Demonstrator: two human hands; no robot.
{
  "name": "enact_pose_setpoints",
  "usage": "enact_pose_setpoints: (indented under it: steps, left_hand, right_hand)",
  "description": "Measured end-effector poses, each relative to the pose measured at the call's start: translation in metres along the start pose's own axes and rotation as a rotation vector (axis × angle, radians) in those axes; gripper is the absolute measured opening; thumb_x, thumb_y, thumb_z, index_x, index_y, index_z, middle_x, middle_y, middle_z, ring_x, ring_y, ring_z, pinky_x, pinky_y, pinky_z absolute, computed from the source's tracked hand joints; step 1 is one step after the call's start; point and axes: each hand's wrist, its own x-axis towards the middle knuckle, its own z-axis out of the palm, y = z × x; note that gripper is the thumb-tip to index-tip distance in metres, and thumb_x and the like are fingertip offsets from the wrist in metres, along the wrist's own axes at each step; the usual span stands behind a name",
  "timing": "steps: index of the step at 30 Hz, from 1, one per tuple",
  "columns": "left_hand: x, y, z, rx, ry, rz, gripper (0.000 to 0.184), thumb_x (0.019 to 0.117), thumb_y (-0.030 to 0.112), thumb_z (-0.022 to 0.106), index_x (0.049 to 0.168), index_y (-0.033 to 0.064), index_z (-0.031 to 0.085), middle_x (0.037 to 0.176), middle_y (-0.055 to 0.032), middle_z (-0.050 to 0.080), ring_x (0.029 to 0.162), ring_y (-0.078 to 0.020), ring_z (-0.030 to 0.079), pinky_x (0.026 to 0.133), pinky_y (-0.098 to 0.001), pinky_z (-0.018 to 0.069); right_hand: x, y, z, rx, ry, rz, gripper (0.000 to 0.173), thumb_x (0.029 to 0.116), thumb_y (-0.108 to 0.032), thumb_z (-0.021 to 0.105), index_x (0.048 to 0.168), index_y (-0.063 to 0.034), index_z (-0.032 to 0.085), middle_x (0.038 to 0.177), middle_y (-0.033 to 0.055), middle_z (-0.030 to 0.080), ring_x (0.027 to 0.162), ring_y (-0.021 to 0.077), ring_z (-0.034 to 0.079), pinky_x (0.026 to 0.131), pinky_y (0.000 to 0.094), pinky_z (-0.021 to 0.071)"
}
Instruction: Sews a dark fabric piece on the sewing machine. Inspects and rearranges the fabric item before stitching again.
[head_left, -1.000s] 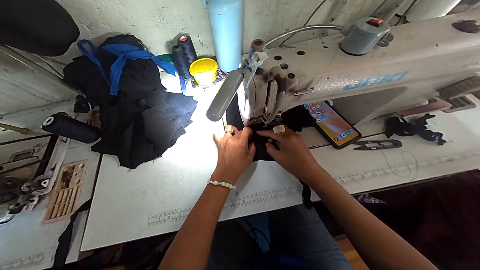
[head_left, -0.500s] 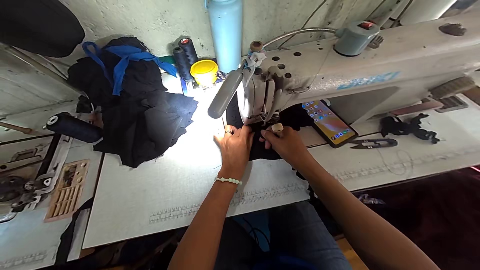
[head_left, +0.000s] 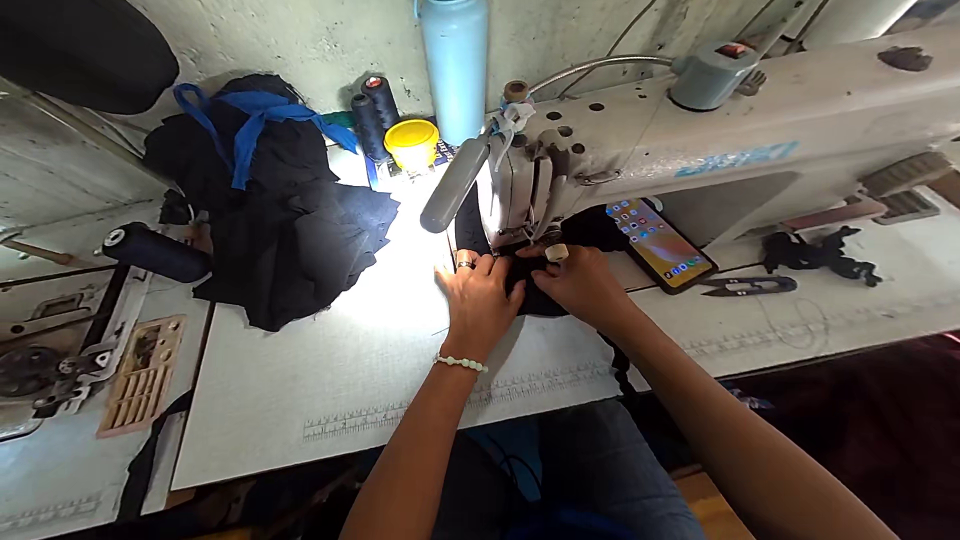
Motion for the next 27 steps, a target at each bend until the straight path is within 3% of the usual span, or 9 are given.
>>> enact_pose_setpoints:
  steps: [3, 6, 13, 17, 21, 24, 27]
  left_hand:
    - [0.003, 0.001, 0.001, 0.003, 0.039, -0.023, 0.022, 0.0822, 0.026, 0.079, 0.097, 0.0106, 0.074, 0.08, -0.0034, 0.069, 0.091, -0.0334, 0.066, 0.083, -0.0643, 0.04]
    - [0.002, -0.002, 0.001, -0.025, 0.039, -0.031, 0.018, 0.0813, 0.026, 0.081, 0.091, 0.0116, 0.074, 0.079, -0.0022, 0.069, 0.093, -0.033, 0.065, 0.085, -0.0647, 0.0385]
    - [0.005, 0.008, 0.005, 0.063, 0.062, -0.068, 0.023, 0.0803, 0.031, 0.082, 0.087, 0.0099, 0.077, 0.078, -0.0061, 0.069, 0.09, -0.0359, 0.066, 0.084, -0.0666, 0.0399]
    - [0.007, 0.002, -0.002, -0.027, -0.019, -0.06, 0.012, 0.0873, 0.023, 0.078, 0.093, 0.0124, 0.08, 0.084, -0.0063, 0.071, 0.098, -0.0362, 0.065, 0.088, -0.0691, 0.0386]
    - [0.007, -0.016, -0.015, -0.168, -0.148, -0.015, 0.012, 0.092, 0.015, 0.073, 0.1, 0.0132, 0.081, 0.091, -0.0055, 0.075, 0.109, -0.0344, 0.065, 0.094, -0.0655, 0.0407]
    - [0.009, -0.024, -0.018, -0.204, -0.16, 0.044, 0.011, 0.0883, 0.008, 0.075, 0.097, 0.0096, 0.08, 0.088, -0.0062, 0.075, 0.108, -0.0344, 0.067, 0.093, -0.0664, 0.0441]
    - [0.011, -0.03, -0.015, -0.217, -0.123, 0.111, 0.01, 0.0853, 0.003, 0.075, 0.092, 0.01, 0.078, 0.084, -0.0035, 0.075, 0.103, -0.0293, 0.068, 0.089, -0.0533, 0.0492]
  right_hand:
    - [0.002, 0.01, 0.009, -0.108, 0.106, -0.114, 0.011, 0.094, -0.009, 0.073, 0.102, -0.0029, 0.078, 0.091, 0.0168, 0.072, 0.079, 0.0341, 0.069, 0.073, 0.0555, 0.0552]
    - [0.007, 0.018, 0.012, -0.113, 0.19, -0.194, 0.015, 0.093, -0.012, 0.075, 0.097, 0.003, 0.074, 0.099, 0.0204, 0.065, 0.08, 0.0352, 0.068, 0.069, 0.0543, 0.0569]
    - [0.008, 0.0, 0.009, 0.188, 0.065, 0.093, 0.02, 0.0996, -0.015, 0.069, 0.101, 0.0049, 0.069, 0.095, 0.0173, 0.065, 0.086, 0.0265, 0.063, 0.079, 0.0467, 0.0505]
    - [0.009, -0.001, 0.008, 0.256, 0.032, 0.175, 0.019, 0.1006, -0.018, 0.068, 0.101, 0.0011, 0.068, 0.085, 0.0131, 0.065, 0.078, 0.0219, 0.06, 0.073, 0.0439, 0.0489]
    - [0.001, 0.002, 0.012, 0.229, 0.071, 0.09, 0.02, 0.098, -0.018, 0.071, 0.101, 0.0012, 0.07, 0.085, 0.0136, 0.067, 0.078, 0.0223, 0.063, 0.073, 0.0445, 0.0505]
    - [-0.007, -0.002, 0.017, 0.147, 0.093, 0.024, 0.019, 0.0986, -0.016, 0.07, 0.101, 0.0022, 0.07, 0.089, 0.0161, 0.069, 0.083, 0.0273, 0.067, 0.076, 0.0477, 0.0528]
    - [-0.019, -0.003, 0.029, 0.036, 0.147, -0.087, 0.016, 0.098, -0.015, 0.069, 0.097, 0.0013, 0.072, 0.086, 0.0156, 0.07, 0.08, 0.0289, 0.069, 0.073, 0.048, 0.0555]
